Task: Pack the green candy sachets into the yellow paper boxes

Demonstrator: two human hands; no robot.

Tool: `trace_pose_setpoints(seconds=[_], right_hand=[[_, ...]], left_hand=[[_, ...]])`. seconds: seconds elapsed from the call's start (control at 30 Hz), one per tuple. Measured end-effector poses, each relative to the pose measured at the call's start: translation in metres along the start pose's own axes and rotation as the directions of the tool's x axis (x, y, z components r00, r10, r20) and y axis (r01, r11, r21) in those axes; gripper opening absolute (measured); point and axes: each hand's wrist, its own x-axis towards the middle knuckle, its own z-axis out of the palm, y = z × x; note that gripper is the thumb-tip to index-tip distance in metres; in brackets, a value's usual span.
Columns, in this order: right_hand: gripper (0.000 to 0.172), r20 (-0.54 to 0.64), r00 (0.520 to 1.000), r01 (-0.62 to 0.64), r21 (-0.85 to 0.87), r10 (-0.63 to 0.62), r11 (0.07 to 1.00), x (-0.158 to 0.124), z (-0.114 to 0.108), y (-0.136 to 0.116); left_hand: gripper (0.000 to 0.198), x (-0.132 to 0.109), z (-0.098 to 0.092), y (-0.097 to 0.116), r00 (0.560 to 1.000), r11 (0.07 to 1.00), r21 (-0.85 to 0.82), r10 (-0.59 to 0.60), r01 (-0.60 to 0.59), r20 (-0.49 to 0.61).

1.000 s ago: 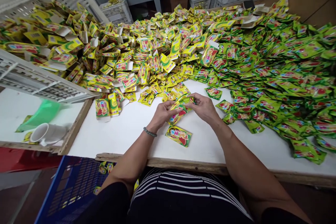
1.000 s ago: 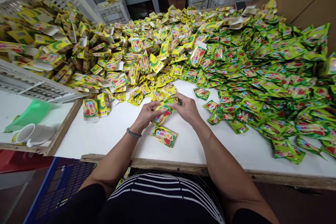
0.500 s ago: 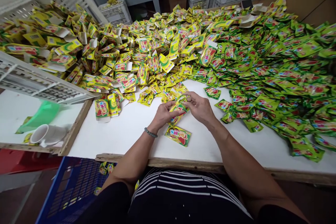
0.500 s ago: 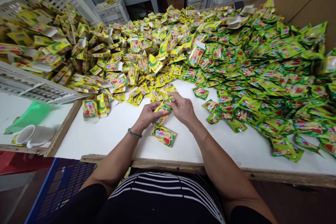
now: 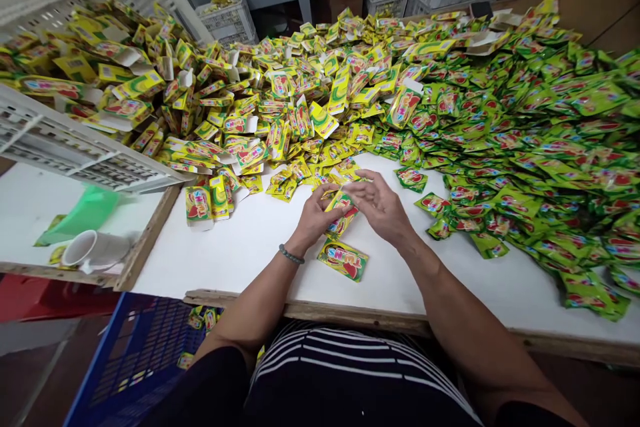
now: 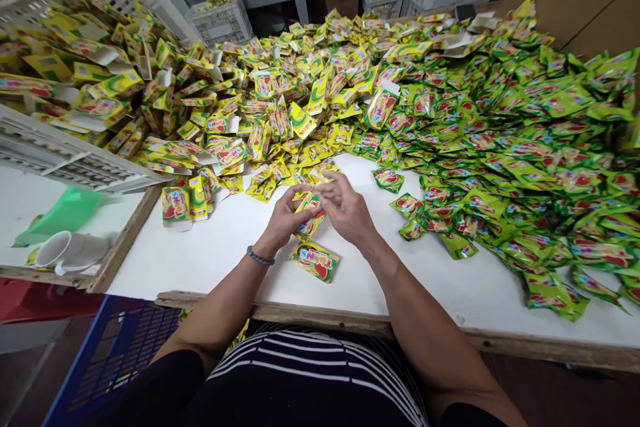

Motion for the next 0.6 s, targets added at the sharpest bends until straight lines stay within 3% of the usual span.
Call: trace_pose_setpoints(seconds=[0.07, 0.1, 0.2, 0.33, 0.5, 0.6], right_hand=[[0.034, -0.180, 0.983, 0.036, -0.027, -0.041, 0.999, 0.002, 0.001, 0.006], [0.031, -0.214, 0.976, 0.033, -0.038, -0.040, 0.999, 0.003, 0.003, 0.009], [0.031, -0.101, 0.995, -0.010, 0.012, 0.011, 1.000, 0.001, 0.010, 0.019], [0.031, 0.102, 0.988, -0.119, 0.052, 0.114, 0.991, -0.003, 0.014, 0.025], [0.048, 0.084, 0.978, -0.199, 0.111, 0.191, 0.974, -0.002, 0.009, 0.018], [0.038, 0.081, 0.986, -0.149, 0.024, 0.147, 0.989, -0.002, 0.008, 0.012]], left_hand=[[0.069, 0.000, 0.001, 0.001, 0.996, 0.997, -0.045, 0.063, -0.066, -0.061], [0.069, 0.001, 0.001, 0.001, 0.992, 0.993, -0.053, 0.097, -0.102, -0.086], [0.059, 0.000, -0.002, 0.002, 0.980, 0.984, -0.042, 0.170, -0.175, -0.101], [0.047, -0.002, -0.008, 0.001, 0.991, 0.991, 0.011, 0.132, -0.132, -0.003], [0.053, -0.004, -0.007, 0.004, 0.996, 0.995, -0.060, 0.082, -0.079, 0.036], [0.058, -0.004, -0.005, 0.004, 0.996, 0.990, -0.116, 0.074, -0.079, -0.046]])
